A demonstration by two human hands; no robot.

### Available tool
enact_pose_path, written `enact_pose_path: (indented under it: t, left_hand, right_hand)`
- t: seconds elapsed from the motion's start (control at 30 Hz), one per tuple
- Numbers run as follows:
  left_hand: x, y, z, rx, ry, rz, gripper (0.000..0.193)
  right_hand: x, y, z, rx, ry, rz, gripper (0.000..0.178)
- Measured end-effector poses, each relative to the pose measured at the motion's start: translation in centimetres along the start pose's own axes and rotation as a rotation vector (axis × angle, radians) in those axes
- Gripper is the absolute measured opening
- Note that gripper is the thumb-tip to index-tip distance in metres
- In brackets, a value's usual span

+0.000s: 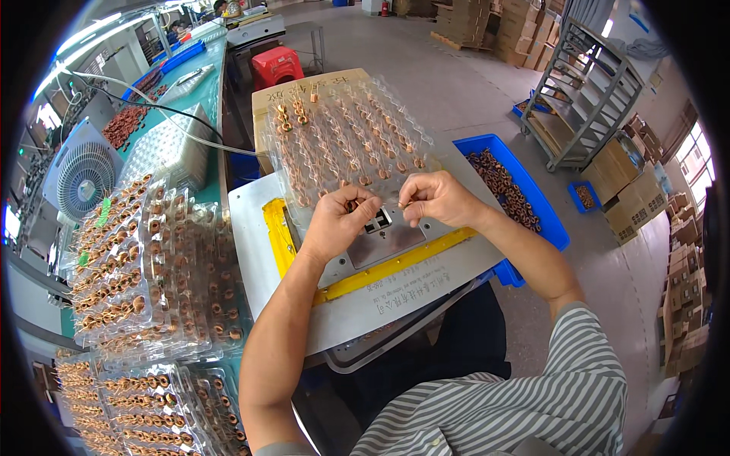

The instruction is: The person trims the wire leads of toroidal coils by inserting them into a tabletop trimming machine by hand. The person pulls out and reinserts the metal scrap collection tray beneath the machine, then continues trimming coil leads.

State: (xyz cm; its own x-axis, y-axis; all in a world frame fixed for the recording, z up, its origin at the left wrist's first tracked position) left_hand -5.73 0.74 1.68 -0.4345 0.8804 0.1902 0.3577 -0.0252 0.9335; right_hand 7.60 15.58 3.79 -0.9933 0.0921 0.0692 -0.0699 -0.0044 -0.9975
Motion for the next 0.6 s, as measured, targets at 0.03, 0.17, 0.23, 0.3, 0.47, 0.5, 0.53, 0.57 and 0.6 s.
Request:
enact_pose_path:
  t: [0.03, 0.17, 0.23, 0.3, 0.47, 0.5, 0.53, 0.57, 0.6]
  left_hand:
    - [0.00, 0.05, -0.07, 0.043, 0.001, 0.028, 0.016]
    - [-0.02, -0.04, -0.17, 0.164, 0.032, 0.067, 0.017]
    - [-0.07, -0.09, -0.13, 0.183, 0.048, 0.074, 0.018]
    - [-0.14, 0.01, -0.13, 0.203, 0.064, 0.080, 0.018]
    - [-0.22, 0.68, -0.10, 0.257, 0.087, 0.095, 0.017]
    - [-0.25, 0.60, -0.08, 0.257, 0.091, 0.094, 0.017]
    - [-0.30, 0.54, -0.17, 0.287, 0.132, 0.111, 0.017]
    - [-0.38, 0.53, -0.35, 0.316, 0.173, 0.129, 0.017]
    - [-0.42, 0.67, -0.43, 0.314, 0.177, 0.126, 0.017]
  right_hand:
    - [-0.05, 0.03, 0.08, 0.001, -0.001, 0.001, 0.011]
    - [-0.19, -0.01, 0.46, 0.031, 0.061, 0.006, 0.009]
    - [-0.23, 0.21, 0.40, 0.050, 0.097, 0.016, 0.009]
    - [-0.17, 0.72, 0.41, -0.007, 0.072, 0.001, 0.011]
    - [-0.53, 0.82, 0.59, -0.013, 0.051, 0.028, 0.010]
    - [-0.40, 0.69, 0.55, -0.032, 0.058, 0.020, 0.010]
    - [-0.28, 0.55, 0.78, -0.033, 0.054, 0.021, 0.010]
    - [-0.17, 0.18, 0.81, -0.056, 0.136, 0.006, 0.010]
    - [-0.17, -0.15, 0.76, -0.078, 0.218, -0.008, 0.011]
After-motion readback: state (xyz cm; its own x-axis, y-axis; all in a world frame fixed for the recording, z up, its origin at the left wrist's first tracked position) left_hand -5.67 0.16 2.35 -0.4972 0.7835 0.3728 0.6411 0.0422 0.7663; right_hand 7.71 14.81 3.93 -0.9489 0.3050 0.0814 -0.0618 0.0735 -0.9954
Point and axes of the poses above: each hand's wrist, its own x-axis towards the middle knuckle, its own z-axis out of the palm, y = z × x, the point moved 4 cm from there along x, towards the middle knuckle, and after that the axes turned 11 degrees about x, right-handed, at the moved point
